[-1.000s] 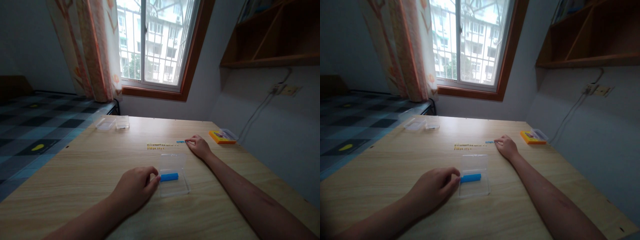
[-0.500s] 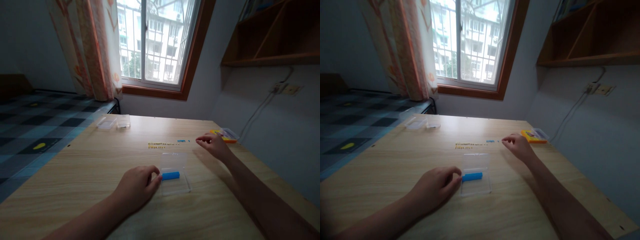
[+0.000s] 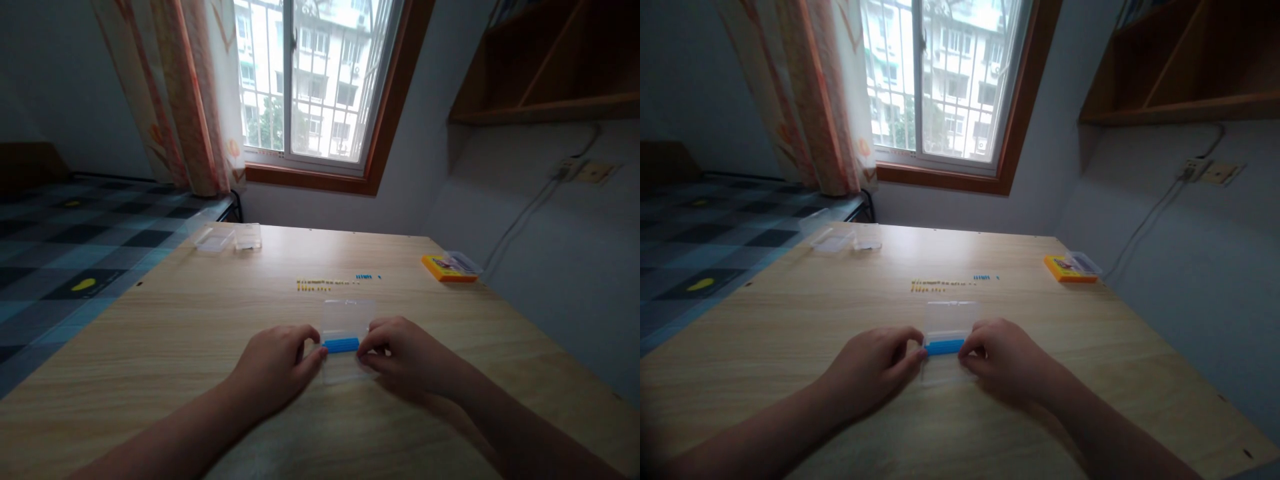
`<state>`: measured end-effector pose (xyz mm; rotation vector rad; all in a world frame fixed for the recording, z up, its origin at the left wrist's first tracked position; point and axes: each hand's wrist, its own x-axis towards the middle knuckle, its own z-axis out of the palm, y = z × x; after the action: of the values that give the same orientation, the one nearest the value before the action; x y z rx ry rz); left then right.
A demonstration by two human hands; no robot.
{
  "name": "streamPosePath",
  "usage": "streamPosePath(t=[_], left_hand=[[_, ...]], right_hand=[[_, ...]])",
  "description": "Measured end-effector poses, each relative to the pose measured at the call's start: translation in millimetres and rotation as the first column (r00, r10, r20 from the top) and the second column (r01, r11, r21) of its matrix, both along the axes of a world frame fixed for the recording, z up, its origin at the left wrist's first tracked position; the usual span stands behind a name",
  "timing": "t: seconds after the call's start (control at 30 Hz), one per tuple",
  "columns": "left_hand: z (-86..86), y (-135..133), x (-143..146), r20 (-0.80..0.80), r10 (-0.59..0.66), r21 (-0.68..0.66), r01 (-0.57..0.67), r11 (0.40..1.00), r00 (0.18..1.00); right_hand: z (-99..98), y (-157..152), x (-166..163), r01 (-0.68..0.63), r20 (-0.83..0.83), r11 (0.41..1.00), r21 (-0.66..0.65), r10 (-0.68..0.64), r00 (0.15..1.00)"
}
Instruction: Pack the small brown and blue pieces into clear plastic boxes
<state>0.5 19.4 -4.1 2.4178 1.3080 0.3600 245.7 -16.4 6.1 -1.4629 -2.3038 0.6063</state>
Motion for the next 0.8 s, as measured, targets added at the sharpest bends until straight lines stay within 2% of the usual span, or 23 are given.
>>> streamPosePath(t=[0.13, 0.3, 0.57, 0.8], left_hand=[[-0.6, 0.2, 0.3, 0.0, 0.002, -0.002, -0.002, 1.0, 1.0], [-0.6, -0.2, 0.2, -0.003, 0.003, 0.001, -0.003, 1.0, 1.0], [0.2, -0.9, 0.2, 0.011, -0.007, 0.005, 0.007, 1.0, 1.0], [-1.0, -1.4, 1.4, -0.008, 0.001, 0.021, -0.001, 1.0, 1.0]], right_hand=[[-7.1, 0.6, -1.5, 0.009, 0.037, 1.0, 0.003, -0.009, 0.999], [-4.7, -0.1, 0.9, 0.009, 0.025, 1.0, -0.005, -0.009, 1.0], [8.4, -6.3, 8.0, -0.136, 0.012, 0.991, -0.009, 0.136, 0.991], [3.4, -7.9, 6.6, -0.131, 0.086, 0.991, -0.01, 0.131, 0.988]])
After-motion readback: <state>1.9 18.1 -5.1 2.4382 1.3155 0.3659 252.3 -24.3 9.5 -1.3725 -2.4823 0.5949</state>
